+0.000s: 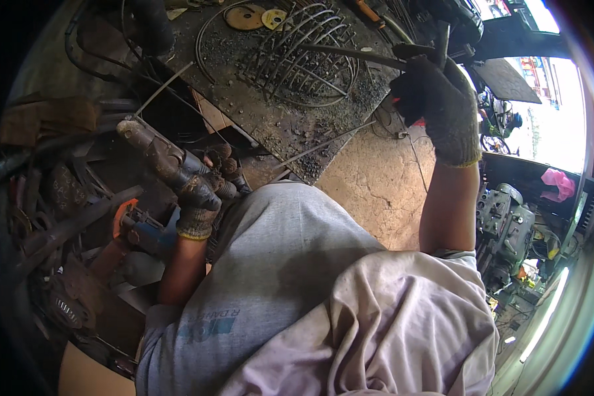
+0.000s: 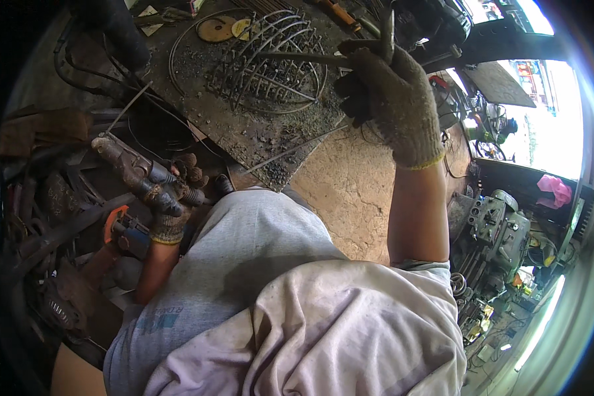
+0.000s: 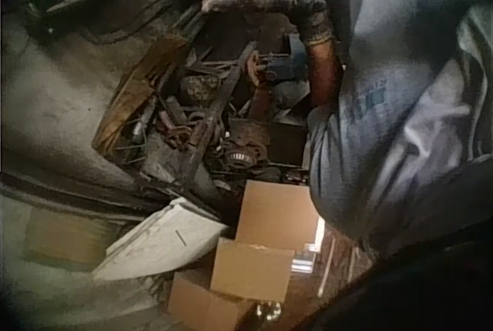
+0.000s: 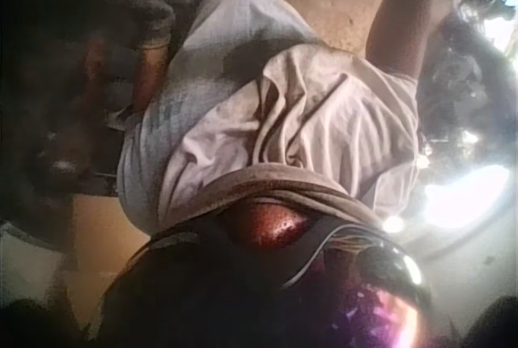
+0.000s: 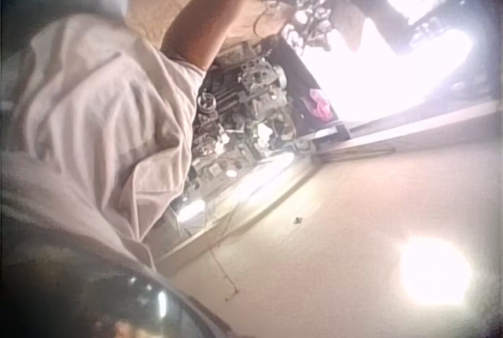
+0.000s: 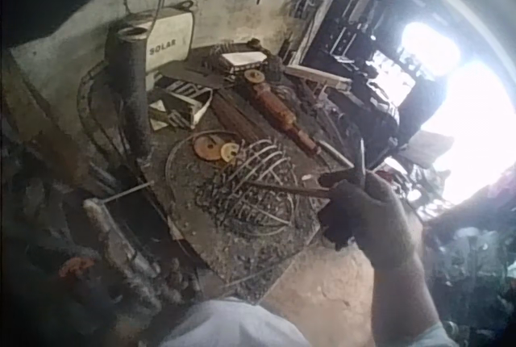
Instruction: The person welds metal rods together to form a circular cage-like frame on a metal table, using a welding torch to join the intersections.
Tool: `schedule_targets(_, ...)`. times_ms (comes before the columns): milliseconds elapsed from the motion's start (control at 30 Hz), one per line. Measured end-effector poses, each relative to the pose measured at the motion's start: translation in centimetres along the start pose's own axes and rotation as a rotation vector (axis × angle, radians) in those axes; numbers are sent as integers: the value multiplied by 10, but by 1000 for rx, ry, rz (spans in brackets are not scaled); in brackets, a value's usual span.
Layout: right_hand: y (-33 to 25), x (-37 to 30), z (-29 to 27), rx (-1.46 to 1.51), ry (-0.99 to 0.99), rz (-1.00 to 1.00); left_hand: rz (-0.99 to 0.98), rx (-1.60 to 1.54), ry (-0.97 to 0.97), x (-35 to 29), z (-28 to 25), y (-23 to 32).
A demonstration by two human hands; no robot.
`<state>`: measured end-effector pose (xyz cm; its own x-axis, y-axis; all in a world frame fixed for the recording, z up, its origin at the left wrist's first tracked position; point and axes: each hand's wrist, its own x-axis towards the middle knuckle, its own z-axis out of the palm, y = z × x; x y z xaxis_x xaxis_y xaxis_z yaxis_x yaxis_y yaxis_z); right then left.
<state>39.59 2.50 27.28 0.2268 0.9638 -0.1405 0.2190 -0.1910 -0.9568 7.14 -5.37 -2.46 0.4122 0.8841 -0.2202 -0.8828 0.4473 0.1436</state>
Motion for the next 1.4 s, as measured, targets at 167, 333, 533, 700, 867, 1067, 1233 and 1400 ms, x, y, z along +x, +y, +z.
schedule_targets(167,5,4,-2,-21,11,11,-78,-111,-91,4,9,4)
schedule_targets(333,0,5,8,-49,25,1,-31,-49,-119,6,9,-1)
schedule_targets(533,11,4,0,49,87,52,-2,-103,-235,18,1,-5)
schedule_targets(700,23,11,-9,138,35,5,15,-118,-227,17,5,-7)
schedule_targets(867,26,6,-1,115,107,-16,-55,-112,-10,8,11,1)
schedule_targets(1067,14,3,4,63,104,-1,-30,24,-41,9,27,0)
schedule_targets(1233,15,3,4,89,122,-3,-19,14,-108,13,17,1)
schedule_targets(1400,24,0,2,1,168,-39,-76,91,-106,6,14,6)
